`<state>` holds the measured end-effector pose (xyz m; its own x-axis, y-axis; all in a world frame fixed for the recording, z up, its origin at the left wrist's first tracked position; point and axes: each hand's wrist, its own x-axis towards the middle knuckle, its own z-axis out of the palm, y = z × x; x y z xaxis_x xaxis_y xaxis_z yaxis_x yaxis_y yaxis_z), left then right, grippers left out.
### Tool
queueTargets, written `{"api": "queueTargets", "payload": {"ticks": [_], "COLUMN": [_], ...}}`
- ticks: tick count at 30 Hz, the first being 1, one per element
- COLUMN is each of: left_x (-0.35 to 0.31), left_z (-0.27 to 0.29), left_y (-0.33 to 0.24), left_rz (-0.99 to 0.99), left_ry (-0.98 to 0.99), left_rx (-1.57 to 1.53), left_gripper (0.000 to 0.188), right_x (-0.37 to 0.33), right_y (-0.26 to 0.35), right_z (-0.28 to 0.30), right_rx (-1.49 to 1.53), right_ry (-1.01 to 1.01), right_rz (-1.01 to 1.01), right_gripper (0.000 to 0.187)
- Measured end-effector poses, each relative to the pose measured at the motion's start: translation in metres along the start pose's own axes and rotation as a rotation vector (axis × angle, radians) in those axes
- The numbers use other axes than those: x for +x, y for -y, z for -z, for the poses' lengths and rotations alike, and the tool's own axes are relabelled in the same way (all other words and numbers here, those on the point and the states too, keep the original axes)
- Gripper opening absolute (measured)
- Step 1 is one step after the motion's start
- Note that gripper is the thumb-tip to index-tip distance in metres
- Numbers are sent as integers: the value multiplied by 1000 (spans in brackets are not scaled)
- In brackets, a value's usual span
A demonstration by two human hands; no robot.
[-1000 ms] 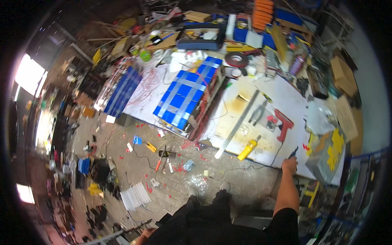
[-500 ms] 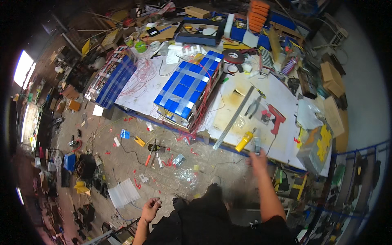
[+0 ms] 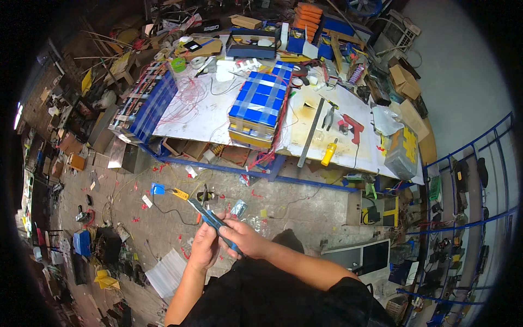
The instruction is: The person assembles a battery pack by connecting red wires between battery terminals and securing them with white tape. They use a utility knife to cut tape and repeatedly wrap tape over the connections to insulate and hold them in place.
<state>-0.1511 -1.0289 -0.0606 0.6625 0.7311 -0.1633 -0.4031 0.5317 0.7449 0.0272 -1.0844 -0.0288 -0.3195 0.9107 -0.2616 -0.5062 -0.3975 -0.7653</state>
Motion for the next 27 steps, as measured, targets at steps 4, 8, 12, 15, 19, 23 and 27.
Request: {"api": "queueTargets", "payload": {"ticks": [4, 8, 12, 15, 19, 23, 27], "left_x": [-25, -41, -59, -85, -106, -117, -142], "left_z": [5, 28, 50, 67, 80, 84, 136], "left_y": [-19, -24, -31, -43, -51, -62, -79], "left_rz": [57, -1, -91, -105, -123, -111, -15], "left_ry": [54, -38, -93, -169, -298, -422, -494], "left_rx": [-67, 42, 146, 152, 210, 114, 216], "left_gripper": [56, 56, 58, 52, 49, 46, 42], "right_x": [0, 18, 38, 63, 91, 117, 158], "right_y": [0, -11, -22, -34, -50, -58, -65], "right_z": [-36, -45, -49, -57, -60, -71, -106], "right_rx": [-89, -150, -69, -117, -94, -180, -268], "right_ry": [-87, -44, 109, 242, 380, 447, 438], "right_rz": [-30, -39, -70, -108, -197, -296, -380], "right_gripper": [31, 36, 36, 35, 35, 37, 36]}}
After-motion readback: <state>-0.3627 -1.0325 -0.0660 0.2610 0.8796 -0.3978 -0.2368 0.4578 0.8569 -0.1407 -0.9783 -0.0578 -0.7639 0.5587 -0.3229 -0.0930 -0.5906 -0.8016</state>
